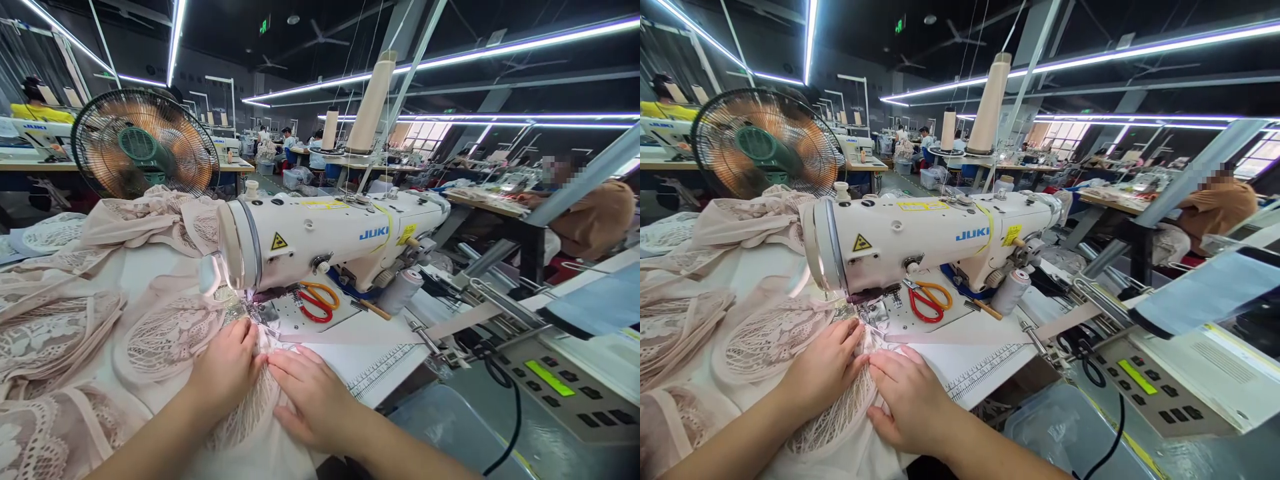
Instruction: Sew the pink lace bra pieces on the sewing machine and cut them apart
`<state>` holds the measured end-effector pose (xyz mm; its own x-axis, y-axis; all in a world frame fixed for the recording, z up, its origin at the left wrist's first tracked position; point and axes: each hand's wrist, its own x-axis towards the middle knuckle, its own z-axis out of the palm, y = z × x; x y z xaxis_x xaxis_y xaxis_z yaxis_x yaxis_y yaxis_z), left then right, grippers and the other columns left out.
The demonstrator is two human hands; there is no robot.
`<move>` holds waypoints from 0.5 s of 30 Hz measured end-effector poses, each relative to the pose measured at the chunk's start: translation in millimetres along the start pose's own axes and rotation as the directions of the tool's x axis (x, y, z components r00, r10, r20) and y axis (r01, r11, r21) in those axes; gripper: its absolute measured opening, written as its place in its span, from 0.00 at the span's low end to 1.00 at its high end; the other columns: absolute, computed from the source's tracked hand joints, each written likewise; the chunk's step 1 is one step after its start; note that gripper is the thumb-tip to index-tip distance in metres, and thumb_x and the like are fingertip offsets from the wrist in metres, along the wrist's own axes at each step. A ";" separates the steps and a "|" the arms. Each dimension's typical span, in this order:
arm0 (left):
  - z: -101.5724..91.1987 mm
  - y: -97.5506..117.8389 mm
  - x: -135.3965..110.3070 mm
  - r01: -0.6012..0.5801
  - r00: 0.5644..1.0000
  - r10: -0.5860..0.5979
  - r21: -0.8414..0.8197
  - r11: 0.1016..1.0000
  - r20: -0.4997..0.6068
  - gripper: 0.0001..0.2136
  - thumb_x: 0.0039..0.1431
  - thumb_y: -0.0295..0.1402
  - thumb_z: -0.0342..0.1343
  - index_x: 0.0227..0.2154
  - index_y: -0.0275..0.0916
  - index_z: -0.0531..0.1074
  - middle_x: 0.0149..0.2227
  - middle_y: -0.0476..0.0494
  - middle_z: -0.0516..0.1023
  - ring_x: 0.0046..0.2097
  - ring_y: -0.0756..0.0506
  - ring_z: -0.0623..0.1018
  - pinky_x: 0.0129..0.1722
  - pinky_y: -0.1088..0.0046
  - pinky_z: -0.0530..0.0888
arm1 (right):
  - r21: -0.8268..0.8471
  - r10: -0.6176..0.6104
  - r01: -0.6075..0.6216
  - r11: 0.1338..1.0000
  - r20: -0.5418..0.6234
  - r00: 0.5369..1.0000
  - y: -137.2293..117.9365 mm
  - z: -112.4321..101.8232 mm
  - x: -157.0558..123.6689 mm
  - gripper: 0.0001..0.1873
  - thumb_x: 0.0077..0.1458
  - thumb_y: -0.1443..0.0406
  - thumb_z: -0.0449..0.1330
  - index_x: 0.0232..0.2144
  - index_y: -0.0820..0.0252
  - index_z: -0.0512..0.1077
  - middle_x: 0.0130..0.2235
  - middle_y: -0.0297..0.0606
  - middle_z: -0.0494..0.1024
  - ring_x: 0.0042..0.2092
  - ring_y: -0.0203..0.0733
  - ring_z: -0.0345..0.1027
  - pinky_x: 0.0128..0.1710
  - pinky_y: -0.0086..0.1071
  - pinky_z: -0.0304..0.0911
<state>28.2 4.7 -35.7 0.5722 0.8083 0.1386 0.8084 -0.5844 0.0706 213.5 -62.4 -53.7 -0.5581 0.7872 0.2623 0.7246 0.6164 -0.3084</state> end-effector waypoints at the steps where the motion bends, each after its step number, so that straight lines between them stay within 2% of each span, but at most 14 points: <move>1: 0.4 -0.8 -0.1 0.001 1.000 -0.001 0.000 1.000 0.003 0.21 0.61 0.35 0.49 0.54 0.26 0.67 0.54 0.27 0.70 0.55 0.34 0.69 0.54 0.56 0.70 | 0.006 0.005 -0.004 1.000 -0.015 1.000 0.4 1.0 0.2 0.27 0.56 0.58 0.52 0.55 0.65 0.65 0.57 0.48 0.69 0.59 0.50 0.60 0.61 0.50 0.51; 4: 1.5 -2.7 -0.1 0.004 1.000 -0.004 -0.002 1.000 -0.001 0.22 0.62 0.36 0.48 0.54 0.25 0.67 0.55 0.27 0.70 0.56 0.33 0.69 0.54 0.56 0.69 | 0.016 0.019 -0.019 1.000 -0.046 0.999 1.5 2.7 1.1 0.26 0.56 0.57 0.53 0.55 0.62 0.65 0.57 0.46 0.70 0.59 0.48 0.60 0.61 0.48 0.51; 15: 3.0 -4.8 1.0 0.009 1.000 -0.009 0.005 1.000 -0.003 0.22 0.62 0.36 0.48 0.54 0.26 0.67 0.56 0.28 0.69 0.57 0.34 0.69 0.55 0.57 0.69 | -0.021 0.042 -0.041 0.999 0.036 0.998 -2.4 -3.0 3.2 0.27 0.57 0.57 0.52 0.56 0.65 0.64 0.59 0.48 0.67 0.60 0.49 0.59 0.61 0.50 0.50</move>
<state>25.4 8.5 -38.8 0.5642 0.8136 0.1405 0.8144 -0.5764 0.0672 211.2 -61.4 -49.3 -0.5414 0.8124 0.2164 0.7551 0.5831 -0.2996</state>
